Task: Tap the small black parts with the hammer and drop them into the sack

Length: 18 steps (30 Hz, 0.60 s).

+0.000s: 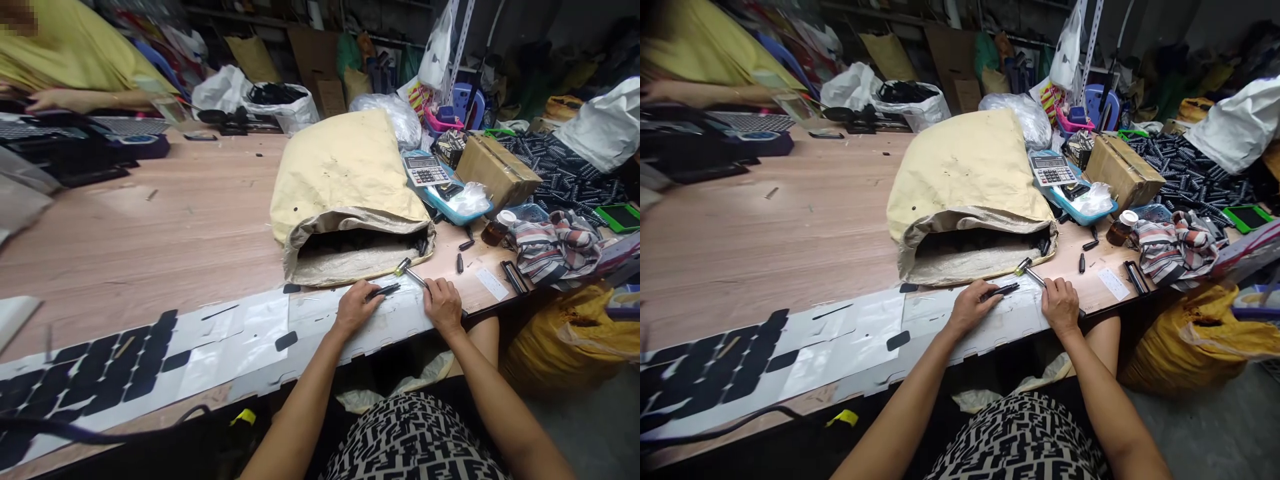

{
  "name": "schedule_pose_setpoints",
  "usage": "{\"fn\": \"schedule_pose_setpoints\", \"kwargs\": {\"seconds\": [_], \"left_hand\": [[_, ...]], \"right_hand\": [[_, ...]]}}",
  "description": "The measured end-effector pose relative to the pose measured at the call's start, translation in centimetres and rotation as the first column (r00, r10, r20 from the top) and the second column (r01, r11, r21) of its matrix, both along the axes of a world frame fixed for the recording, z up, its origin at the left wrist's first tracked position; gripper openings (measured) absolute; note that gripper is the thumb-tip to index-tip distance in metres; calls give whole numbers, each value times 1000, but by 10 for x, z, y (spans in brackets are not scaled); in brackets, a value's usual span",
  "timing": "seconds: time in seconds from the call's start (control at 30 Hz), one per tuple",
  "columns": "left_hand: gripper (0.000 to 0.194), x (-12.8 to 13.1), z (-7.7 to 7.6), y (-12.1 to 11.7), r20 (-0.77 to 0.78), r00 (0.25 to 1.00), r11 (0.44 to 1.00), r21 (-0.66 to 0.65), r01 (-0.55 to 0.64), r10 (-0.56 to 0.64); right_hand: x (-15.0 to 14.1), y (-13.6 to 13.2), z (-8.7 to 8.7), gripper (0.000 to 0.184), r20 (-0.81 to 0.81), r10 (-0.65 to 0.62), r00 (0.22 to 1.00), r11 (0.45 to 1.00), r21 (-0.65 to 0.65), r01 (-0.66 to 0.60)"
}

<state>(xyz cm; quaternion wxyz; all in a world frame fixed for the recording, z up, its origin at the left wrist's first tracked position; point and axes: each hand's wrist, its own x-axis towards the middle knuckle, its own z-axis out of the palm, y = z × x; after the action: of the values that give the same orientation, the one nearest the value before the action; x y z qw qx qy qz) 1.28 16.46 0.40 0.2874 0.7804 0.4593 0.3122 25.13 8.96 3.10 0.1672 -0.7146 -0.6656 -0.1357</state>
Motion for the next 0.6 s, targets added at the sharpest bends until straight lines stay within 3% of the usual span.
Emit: {"fn": "schedule_pose_setpoints", "kwargs": {"seconds": [0.17,0.27,0.43,0.5,0.6], "left_hand": [[16,-2,-4,3,35,999,1000,-10,12,-12],[16,-2,-4,4,49,999,1000,-22,13,-12],[16,-1,-2,5,49,999,999,-47,9,-6],[16,0,0,5,53,999,998,-63,6,-3],[12,0,3,5,64,998,997,-79,0,5]], "right_hand": [[5,1,2,25,-40,33,999,999,11,-33],[4,-3,5,29,-188,91,978,996,29,-87],[-12,-20,17,33,-538,252,804,967,107,-231],[-21,-28,23,31,-575,285,767,953,81,-293],[-32,-37,28,30,-547,302,781,942,47,-332]]}}
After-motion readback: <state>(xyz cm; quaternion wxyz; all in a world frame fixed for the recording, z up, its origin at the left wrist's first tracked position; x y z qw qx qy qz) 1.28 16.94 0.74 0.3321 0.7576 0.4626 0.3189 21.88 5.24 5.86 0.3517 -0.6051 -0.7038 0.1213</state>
